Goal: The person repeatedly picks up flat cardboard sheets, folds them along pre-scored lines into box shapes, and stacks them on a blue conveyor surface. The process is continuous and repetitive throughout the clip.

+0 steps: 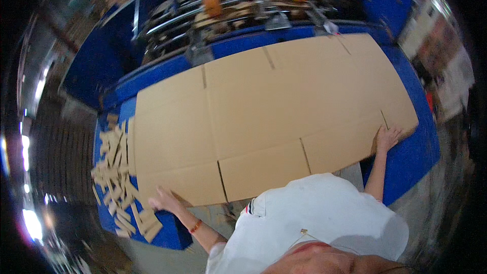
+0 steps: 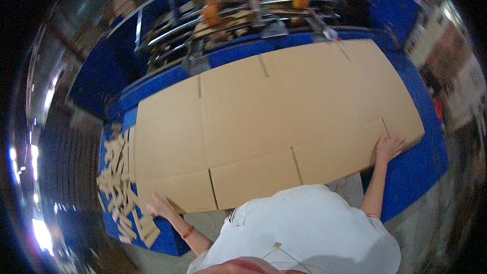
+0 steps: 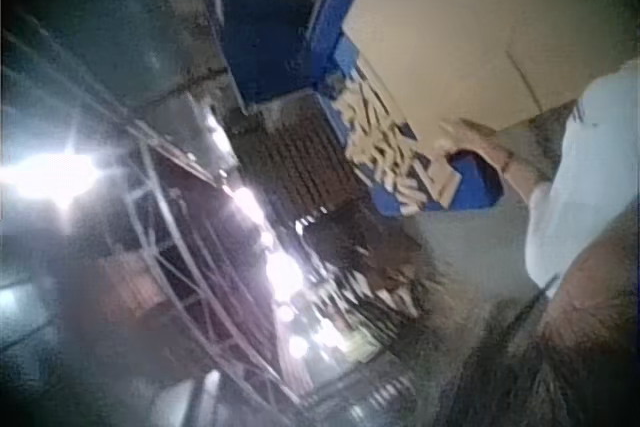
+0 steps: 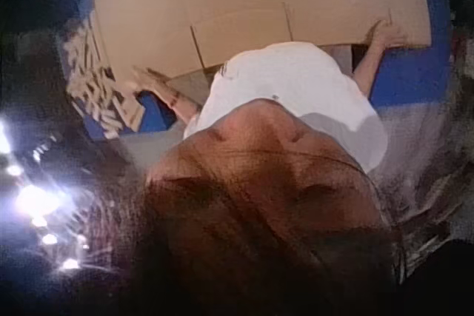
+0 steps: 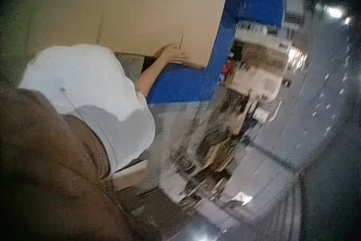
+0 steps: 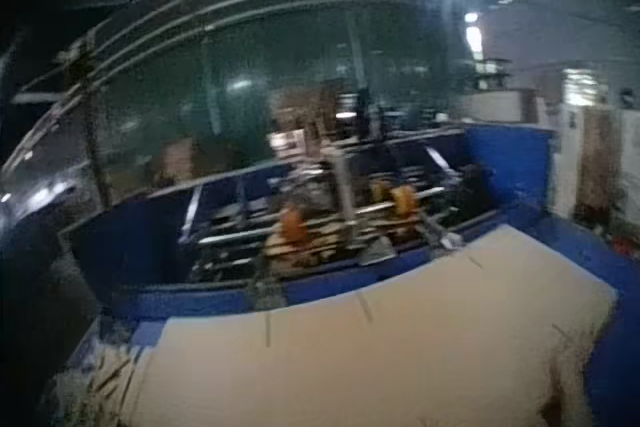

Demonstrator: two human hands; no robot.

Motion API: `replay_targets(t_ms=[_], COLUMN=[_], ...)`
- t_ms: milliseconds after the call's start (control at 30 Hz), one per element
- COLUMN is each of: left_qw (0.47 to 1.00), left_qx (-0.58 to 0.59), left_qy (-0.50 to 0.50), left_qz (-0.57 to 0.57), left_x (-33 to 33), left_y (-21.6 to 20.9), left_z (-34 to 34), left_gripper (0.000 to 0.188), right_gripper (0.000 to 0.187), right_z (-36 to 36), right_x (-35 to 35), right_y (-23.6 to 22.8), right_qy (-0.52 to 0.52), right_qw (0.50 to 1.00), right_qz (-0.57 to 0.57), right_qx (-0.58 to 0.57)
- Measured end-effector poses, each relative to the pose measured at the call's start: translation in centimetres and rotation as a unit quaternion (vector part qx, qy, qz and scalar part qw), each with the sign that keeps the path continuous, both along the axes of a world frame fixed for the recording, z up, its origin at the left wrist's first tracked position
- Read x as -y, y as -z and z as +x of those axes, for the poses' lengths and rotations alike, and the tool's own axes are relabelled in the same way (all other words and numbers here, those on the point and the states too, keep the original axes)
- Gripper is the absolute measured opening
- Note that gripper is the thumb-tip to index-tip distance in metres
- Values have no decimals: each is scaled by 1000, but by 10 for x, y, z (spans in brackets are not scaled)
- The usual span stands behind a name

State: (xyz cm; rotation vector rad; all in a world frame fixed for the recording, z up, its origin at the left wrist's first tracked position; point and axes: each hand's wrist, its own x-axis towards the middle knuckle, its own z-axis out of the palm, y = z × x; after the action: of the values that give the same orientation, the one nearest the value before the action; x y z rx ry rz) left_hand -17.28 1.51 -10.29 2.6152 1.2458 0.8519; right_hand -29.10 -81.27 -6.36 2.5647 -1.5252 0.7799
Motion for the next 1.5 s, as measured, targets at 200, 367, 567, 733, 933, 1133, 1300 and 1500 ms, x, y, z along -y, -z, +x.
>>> replay_targets(t_ms=[200, 367, 567, 733, 933, 1133, 1300, 1500], left_qw=[967, 965, 620, 453, 192, 657, 756, 803], left_qx=[19, 188, 498, 563, 321, 384, 225, 172], left_qy=[-253, -170, 157, 67, 532, 457, 553, 485], left_qz=[-3, -67, -586, -688, -760, -460, -268, -301], left_x=[55, 16, -91, -100, -39, 73, 88, 112], left_y=[-48, -37, -9, -23, -59, -207, -229, -192], left_z=[27, 25, 4, -13, -41, -36, 11, 21], left_gripper=[63, 43, 28, 22, 42, 69, 45, 29], right_gripper=[60, 43, 35, 43, 58, 50, 49, 40], right_z=[-36, -21, -28, 1, -38, -84, -91, -92], right_x=[48, 38, 5, 7, 71, 94, 99, 25], right_y=[32, 17, -44, -125, -5, 37, 25, -6], right_qy=[2, 34, -36, -90, 8, 59, 39, 44], right_qw=[935, 815, 552, 601, 754, 576, 495, 525], right_qz=[221, 227, 263, 190, 224, 415, 519, 376], right_qx=[276, 533, 791, 771, 617, 702, 696, 762])
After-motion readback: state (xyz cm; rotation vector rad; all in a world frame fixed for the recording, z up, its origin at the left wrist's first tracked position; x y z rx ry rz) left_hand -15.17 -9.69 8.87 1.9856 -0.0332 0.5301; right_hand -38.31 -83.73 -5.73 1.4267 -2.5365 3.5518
